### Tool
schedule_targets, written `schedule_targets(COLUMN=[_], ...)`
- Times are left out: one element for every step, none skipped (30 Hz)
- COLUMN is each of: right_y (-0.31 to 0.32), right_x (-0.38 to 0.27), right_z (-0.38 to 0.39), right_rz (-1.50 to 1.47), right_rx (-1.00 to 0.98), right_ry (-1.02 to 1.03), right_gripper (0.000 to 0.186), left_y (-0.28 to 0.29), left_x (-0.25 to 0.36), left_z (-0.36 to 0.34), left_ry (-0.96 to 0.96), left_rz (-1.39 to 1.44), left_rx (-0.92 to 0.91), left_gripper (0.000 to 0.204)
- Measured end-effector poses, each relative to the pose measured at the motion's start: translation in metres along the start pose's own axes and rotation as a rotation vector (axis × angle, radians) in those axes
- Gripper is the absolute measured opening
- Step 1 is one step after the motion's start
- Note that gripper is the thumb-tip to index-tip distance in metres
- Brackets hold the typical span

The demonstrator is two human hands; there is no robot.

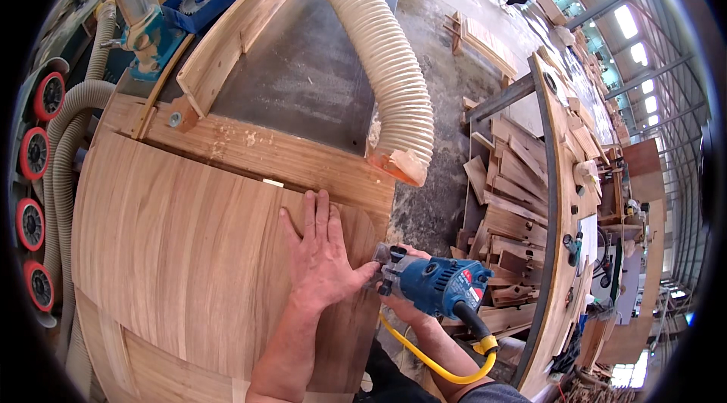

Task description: The person uses a handheld electric router to smooth the edges of a large, curved wooden panel. They move the panel to a workbench, perform the routing operation, and then carry the panel to a nearby table to place it on top of other similar pieces. The person also handles smaller wooden strips and a piece of paper during the process.

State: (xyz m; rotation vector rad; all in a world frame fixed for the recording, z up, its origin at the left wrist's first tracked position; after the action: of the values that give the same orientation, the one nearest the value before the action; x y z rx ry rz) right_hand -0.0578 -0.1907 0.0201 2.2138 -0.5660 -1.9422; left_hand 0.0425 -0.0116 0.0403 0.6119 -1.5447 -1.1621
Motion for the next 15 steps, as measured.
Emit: schedule_targets(right_y=[0.000, 0.000, 0.000, 0.000, 0.000, -0.001, -0.002, -0.001, -0.002, -0.002, -0.001, 0.000, 0.001, 0.002, 0.002], right_x=[0.003, 0.004, 0.005, 0.005, 0.002, -0.002, -0.003, -0.004, -0.003, -0.002, 0.000, 0.002, 0.003, 0.004, 0.005], right_z=[0.001, 0.001, 0.000, 0.000, -0.003, -0.006, -0.008, -0.009, -0.009, -0.009, -0.009, -0.009, -0.009, -0.009, -0.009], right_rz=[-0.028, -0.039, -0.050, -0.060, -0.044, -0.029, -0.040, -0.048, -0.082, -0.117, -0.094, -0.071, -0.050, -0.029, -0.014], right_rx=[0.005, 0.008, 0.011, 0.015, 0.011, 0.006, 0.006, 0.008, 0.014, 0.019, 0.018, 0.017, 0.021, 0.024, 0.028], right_ry=[-0.025, -0.018, -0.011, -0.005, 0.006, 0.016, 0.019, 0.020, 0.013, 0.007, 0.017, 0.028, 0.029, 0.029, 0.022], right_gripper=[0.082, 0.081, 0.080, 0.080, 0.079, 0.079, 0.078, 0.078, 0.077, 0.077, 0.076, 0.076, 0.076, 0.076, 0.076], left_y=[0.000, 0.000, 0.000, 0.000, 0.001, 0.000, 0.000, 0.000, 0.000, 0.000, 0.001, 0.001, 0.001, 0.001, 0.000], left_x=[0.000, 0.001, 0.001, 0.001, 0.001, 0.000, -0.001, 0.000, 0.001, 0.001, 0.002, 0.003, 0.003, 0.004, 0.003], left_z=[0.000, 0.000, 0.000, 0.000, 0.000, 0.000, 0.000, 0.000, -0.001, -0.001, -0.001, -0.002, -0.002, -0.003, -0.003], left_ry=[-0.004, -0.008, -0.009, -0.010, -0.009, -0.007, -0.004, -0.006, -0.006, -0.005, -0.003, -0.001, 0.000, 0.001, 0.001], left_rz=[0.002, 0.004, 0.003, 0.003, 0.001, 0.001, 0.000, 0.002, 0.002, 0.002, 0.000, 0.002, 0.003, 0.005, 0.004], left_rx=[-0.005, -0.008, -0.006, -0.003, 0.000, 0.001, 0.001, 0.001, 0.000, 0.000, -0.001, 0.000, 0.001, 0.002, 0.016], left_gripper=[0.116, 0.116, 0.116, 0.116, 0.115, 0.115, 0.115, 0.115, 0.114, 0.114, 0.113, 0.113, 0.112, 0.112, 0.111])
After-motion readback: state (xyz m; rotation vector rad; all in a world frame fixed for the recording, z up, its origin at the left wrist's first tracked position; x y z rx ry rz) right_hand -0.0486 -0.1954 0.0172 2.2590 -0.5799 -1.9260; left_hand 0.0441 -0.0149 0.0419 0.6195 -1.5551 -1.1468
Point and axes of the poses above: each hand's wrist, its own z-axis away from the middle knuckle, its own y-axis out of the back of the hand, x = y × z, the point moved 6 cm from there along -z, towards the middle knuckle, and after that the axes turned 7 degrees about -z, right-handed, at the moved point
